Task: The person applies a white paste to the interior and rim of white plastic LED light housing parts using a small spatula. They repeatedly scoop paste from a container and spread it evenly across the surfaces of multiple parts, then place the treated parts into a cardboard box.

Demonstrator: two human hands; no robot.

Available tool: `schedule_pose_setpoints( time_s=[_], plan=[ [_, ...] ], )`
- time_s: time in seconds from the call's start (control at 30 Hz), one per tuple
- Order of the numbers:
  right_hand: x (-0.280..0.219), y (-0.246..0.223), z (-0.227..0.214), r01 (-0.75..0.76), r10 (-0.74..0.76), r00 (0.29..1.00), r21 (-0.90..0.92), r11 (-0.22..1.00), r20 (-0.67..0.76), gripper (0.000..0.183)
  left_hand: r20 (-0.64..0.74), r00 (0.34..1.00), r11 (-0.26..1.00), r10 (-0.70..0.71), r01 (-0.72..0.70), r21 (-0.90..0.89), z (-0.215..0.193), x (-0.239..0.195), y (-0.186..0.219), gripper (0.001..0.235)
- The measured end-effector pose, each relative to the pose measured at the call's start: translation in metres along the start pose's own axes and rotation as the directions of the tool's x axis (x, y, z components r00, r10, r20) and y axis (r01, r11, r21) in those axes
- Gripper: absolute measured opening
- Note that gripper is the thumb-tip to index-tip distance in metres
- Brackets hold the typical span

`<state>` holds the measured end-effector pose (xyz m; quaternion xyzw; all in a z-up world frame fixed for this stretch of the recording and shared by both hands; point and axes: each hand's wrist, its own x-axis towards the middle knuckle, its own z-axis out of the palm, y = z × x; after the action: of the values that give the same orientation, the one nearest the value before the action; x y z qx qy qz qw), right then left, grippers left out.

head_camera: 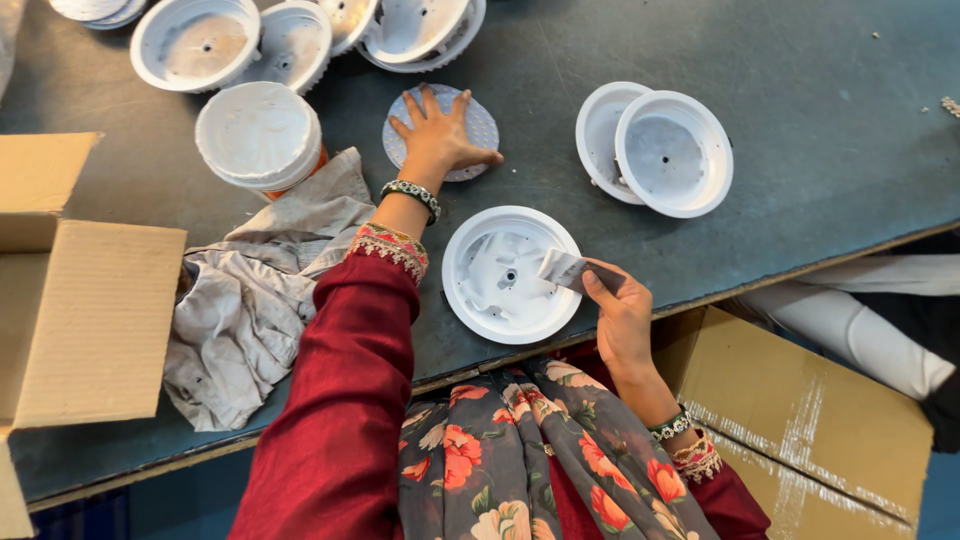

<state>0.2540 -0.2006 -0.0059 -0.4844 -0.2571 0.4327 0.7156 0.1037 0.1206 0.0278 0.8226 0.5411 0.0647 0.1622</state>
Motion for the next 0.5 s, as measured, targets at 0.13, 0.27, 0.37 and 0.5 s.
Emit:
schedule_pose_setpoints(
  time_s=[0.13, 0.27, 0.37, 0.5],
  plan=[
    [0.006, 0.003, -0.001, -0.025, 0.026, 1.0, 0.047, 0.999, -0.004, 0.024, -0.061, 0.998, 1.0, 0.014, -0.014, -0.006, -0.001, -0.003, -0.014, 0.106],
    [0.005, 0.005, -0.004, -0.023, 0.024, 0.999, 0.055, 0.998, -0.02, 0.023, -0.115, 0.99, 0.997, 0.076, -0.078, -0.01, -0.004, -0.019, -0.025, 0.103],
    [0.006, 0.006, -0.006, -0.032, 0.033, 0.999, 0.058, 0.998, -0.021, 0.024, -0.161, 0.985, 0.993, 0.069, -0.084, -0.088, -0.007, -0.026, -0.03, 0.103],
    [0.004, 0.005, -0.006, -0.048, 0.05, 0.998, 0.054, 0.997, -0.031, 0.024, -0.221, 0.975, 0.969, -0.016, -0.04, -0.245, -0.015, -0.025, -0.044, 0.099]
  ],
)
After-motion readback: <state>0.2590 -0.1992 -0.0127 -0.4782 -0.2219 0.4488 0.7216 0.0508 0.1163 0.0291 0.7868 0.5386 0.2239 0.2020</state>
